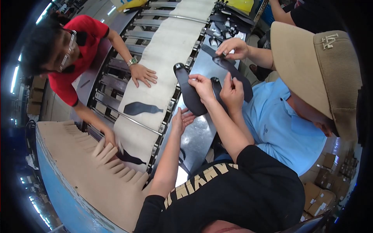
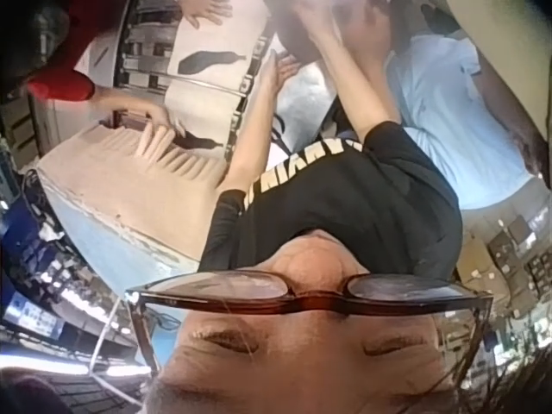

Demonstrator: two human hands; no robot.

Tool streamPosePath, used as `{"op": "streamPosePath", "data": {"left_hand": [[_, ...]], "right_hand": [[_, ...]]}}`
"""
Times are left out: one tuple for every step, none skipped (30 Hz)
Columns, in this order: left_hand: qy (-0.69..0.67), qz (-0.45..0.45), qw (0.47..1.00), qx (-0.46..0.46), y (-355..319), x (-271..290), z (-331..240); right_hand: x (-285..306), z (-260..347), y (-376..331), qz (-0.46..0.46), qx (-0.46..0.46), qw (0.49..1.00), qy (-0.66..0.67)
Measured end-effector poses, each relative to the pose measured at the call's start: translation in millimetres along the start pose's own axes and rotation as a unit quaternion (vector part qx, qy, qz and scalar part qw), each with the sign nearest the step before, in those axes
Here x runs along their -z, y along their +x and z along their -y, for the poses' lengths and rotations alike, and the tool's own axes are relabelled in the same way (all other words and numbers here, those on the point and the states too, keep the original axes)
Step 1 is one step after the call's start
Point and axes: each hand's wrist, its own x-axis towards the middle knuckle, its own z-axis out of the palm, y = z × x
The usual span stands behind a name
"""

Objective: Assembling and checking shoe components on a factory conveyor line.

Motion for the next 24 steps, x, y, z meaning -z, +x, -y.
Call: {"op": "streamPosePath", "data": {"left_hand": [[-0.011,0.008,1.0,-0.002,3,1,-4],[-0.012,0.005,1.0,-0.004,-3,2,0],[-0.014,0.014,1.0,0.005,-2,1,0],[-0.016,0.021,0.999,0.018,-3,-2,1],[-0.017,0.018,1.0,0.019,-1,-5,-2],[-0.016,0.014,1.0,0.017,-1,-3,-1],[-0.017,0.016,1.0,0.013,0,-1,-1],[-0.018,0.017,1.0,0.008,0,1,0],[-0.02,0.009,1.0,0.015,-3,0,1],[-0.025,0.011,0.999,0.017,-4,-1,0],[-0.024,0.014,1.0,0.01,-2,-2,-4],[-0.024,0.017,1.0,0.005,-3,-4,-4],[-0.022,0.019,1.0,0.005,-5,-4,-5],[-0.019,0.003,1.0,-0.015,-6,-3,-7],[-0.015,-0.013,0.999,-0.033,-9,-4,-10],[-0.023,-0.03,0.995,-0.091,-12,-9,-13],[-0.022,-0.067,0.99,-0.122,-16,-11,-21],[-0.008,-0.103,0.982,-0.159,-22,-19,-33],[0.024,-0.117,0.971,-0.208,-27,-14,-45],[0.027,-0.117,0.962,-0.245,-33,-18,-58],[0.067,-0.119,0.942,-0.307,-37,-9,-64],[0.105,-0.115,0.916,-0.368,-38,-10,-73],[0.124,-0.103,0.906,-0.391,-40,-9,-82],[0.142,-0.09,0.898,-0.407,-45,-16,-89]], "right_hand": [[-2,6,-3,-0.002,-0.001,1.0,-0.005],[-4,10,-7,-0.003,-0.002,1.0,-0.011],[-3,12,-3,0.0,0.007,1.0,-0.008],[0,6,-4,-0.005,-0.011,1.0,0.007],[3,2,-1,-0.01,-0.029,0.999,0.021],[2,1,-2,-0.007,-0.03,0.999,0.024],[1,0,-2,-0.009,-0.029,0.999,0.02],[0,-1,-3,-0.012,-0.027,0.999,0.017],[2,1,-7,-0.011,-0.043,0.999,0.004],[3,-1,-5,-0.011,-0.04,0.999,0.006],[2,-2,-1,-0.01,-0.035,0.999,0.007],[4,-2,-2,-0.012,-0.032,0.999,0.007],[4,-2,-3,-0.014,-0.03,0.999,0.008],[2,-2,-3,-0.009,-0.036,0.999,0.015],[1,-1,-4,-0.005,-0.042,0.999,0.022],[4,-3,-4,-0.015,-0.036,0.999,0.005],[5,-5,-5,-0.012,-0.038,0.999,0.006],[9,-8,-5,-0.012,-0.036,0.999,0.008],[8,-13,-6,0.0,-0.028,1.0,0.0],[11,-17,-8,0.009,-0.02,1.0,-0.009],[2,-15,-17,0.011,-0.035,0.999,-0.009],[1,-16,-20,0.02,-0.033,0.999,-0.014],[0,-18,-23,0.039,-0.046,0.998,-0.013],[4,-19,-26,0.052,-0.062,0.997,-0.013]]}}
